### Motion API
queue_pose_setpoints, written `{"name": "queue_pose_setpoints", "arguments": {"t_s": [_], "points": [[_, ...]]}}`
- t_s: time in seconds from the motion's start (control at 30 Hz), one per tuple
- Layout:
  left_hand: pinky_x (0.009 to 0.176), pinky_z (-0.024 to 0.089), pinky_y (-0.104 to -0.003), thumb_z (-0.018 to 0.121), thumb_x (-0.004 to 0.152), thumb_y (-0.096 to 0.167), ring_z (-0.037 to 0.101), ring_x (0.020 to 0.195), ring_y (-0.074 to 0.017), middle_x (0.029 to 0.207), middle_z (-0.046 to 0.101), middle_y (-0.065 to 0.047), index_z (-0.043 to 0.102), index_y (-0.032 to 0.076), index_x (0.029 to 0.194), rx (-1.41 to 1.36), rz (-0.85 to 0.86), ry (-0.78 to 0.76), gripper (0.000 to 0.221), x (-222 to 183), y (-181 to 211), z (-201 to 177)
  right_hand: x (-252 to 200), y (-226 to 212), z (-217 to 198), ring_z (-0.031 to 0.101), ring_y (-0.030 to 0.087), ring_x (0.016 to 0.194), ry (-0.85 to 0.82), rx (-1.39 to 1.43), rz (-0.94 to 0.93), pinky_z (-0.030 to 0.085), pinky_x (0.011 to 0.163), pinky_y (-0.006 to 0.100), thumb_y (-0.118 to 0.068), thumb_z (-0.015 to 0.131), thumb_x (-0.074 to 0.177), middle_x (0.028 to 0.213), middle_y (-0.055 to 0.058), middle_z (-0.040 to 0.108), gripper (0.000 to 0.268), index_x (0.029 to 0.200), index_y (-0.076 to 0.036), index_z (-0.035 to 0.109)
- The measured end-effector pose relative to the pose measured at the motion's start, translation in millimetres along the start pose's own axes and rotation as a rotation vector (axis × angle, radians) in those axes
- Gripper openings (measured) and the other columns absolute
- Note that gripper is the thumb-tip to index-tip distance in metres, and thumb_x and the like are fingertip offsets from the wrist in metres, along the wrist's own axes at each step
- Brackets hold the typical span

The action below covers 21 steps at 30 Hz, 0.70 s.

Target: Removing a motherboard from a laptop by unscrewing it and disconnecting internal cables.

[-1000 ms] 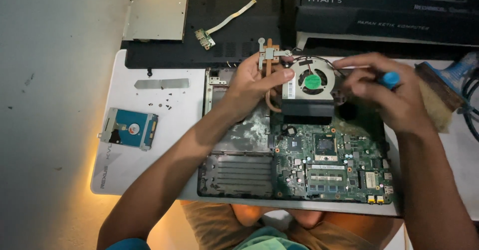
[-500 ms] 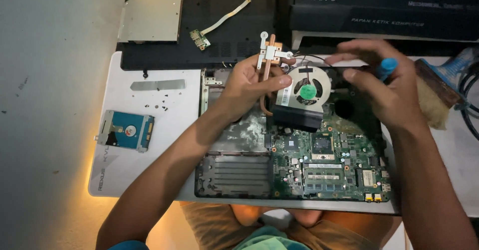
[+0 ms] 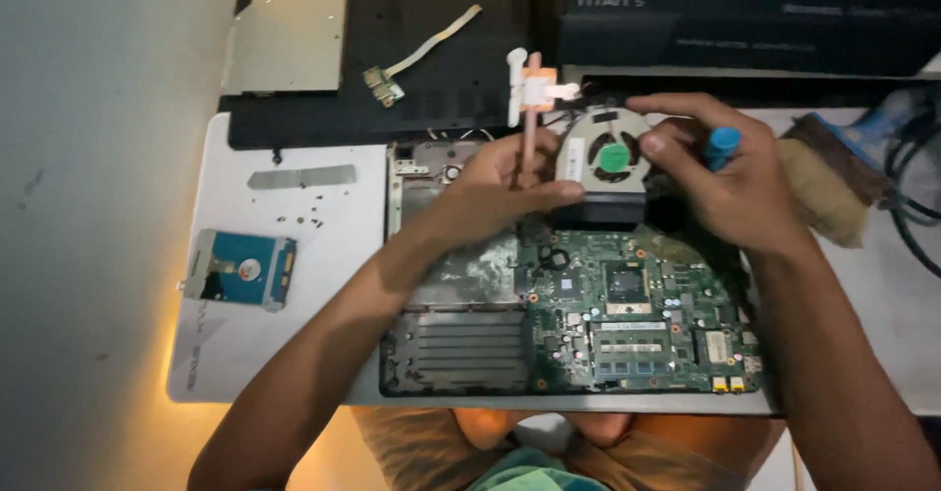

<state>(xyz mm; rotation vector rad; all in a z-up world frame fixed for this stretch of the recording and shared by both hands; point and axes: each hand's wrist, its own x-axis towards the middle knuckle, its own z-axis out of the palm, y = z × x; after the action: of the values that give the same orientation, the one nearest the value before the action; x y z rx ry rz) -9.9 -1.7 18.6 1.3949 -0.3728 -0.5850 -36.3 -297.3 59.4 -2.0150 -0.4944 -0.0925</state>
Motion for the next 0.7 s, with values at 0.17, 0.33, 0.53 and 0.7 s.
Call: {"name": "queue_pose_setpoints", "arguments": {"t_s": [0.17, 0.33, 0.53, 0.7], "points": [[0.073, 0.058, -0.021, 0.091, 0.101, 0.016, 0.068, 0.081, -0.0087, 0.101, 0.075, -0.002, 0.07, 0.004, 0.13, -0.085, 0.143, -0.074, 0.038, -1, -7, 1, -3, -4, -1, 0.06, 0.009, 0.088, 0.001, 0.105, 0.102, 0.047, 0.081, 0.023, -0.002, 0.074, 0.118, 0.104, 0.005, 0.074, 0.038, 0.156, 0.0, 0.072], [0.073, 0.054, -0.021, 0.09, 0.103, 0.023, 0.066, 0.08, -0.0071, 0.102, 0.076, -0.001, 0.07, 0.006, 0.131, -0.054, 0.199, -0.102, 0.039, 0, -12, -1, 3, -4, -5, 0.079, 0.02, 0.096, -0.082, 0.086, 0.1, 0.065, 0.086, 0.033, -0.008, 0.078, 0.108, 0.117, 0.016, 0.083, 0.056, 0.162, -0.005, 0.065], [0.066, 0.044, -0.023, 0.089, 0.104, 0.025, 0.055, 0.072, -0.0062, 0.094, 0.069, 0.003, 0.07, 0.009, 0.128, 0.002, 0.147, -0.103, 0.034, -3, -4, 0, 3, -14, 2, 0.078, 0.022, 0.105, -0.087, 0.082, 0.063, 0.062, 0.094, 0.032, -0.001, 0.081, 0.104, 0.126, 0.018, 0.084, 0.051, 0.153, 0.004, 0.07], [0.069, 0.044, -0.023, 0.088, 0.105, 0.028, 0.054, 0.073, -0.0068, 0.091, 0.066, 0.005, 0.069, 0.01, 0.125, -0.002, 0.203, -0.113, 0.033, -2, -8, 0, 0, -7, -2, 0.074, 0.017, 0.096, -0.082, 0.076, 0.078, 0.058, 0.09, 0.03, -0.005, 0.082, 0.106, 0.119, 0.012, 0.082, 0.041, 0.146, 0.003, 0.075]]}}
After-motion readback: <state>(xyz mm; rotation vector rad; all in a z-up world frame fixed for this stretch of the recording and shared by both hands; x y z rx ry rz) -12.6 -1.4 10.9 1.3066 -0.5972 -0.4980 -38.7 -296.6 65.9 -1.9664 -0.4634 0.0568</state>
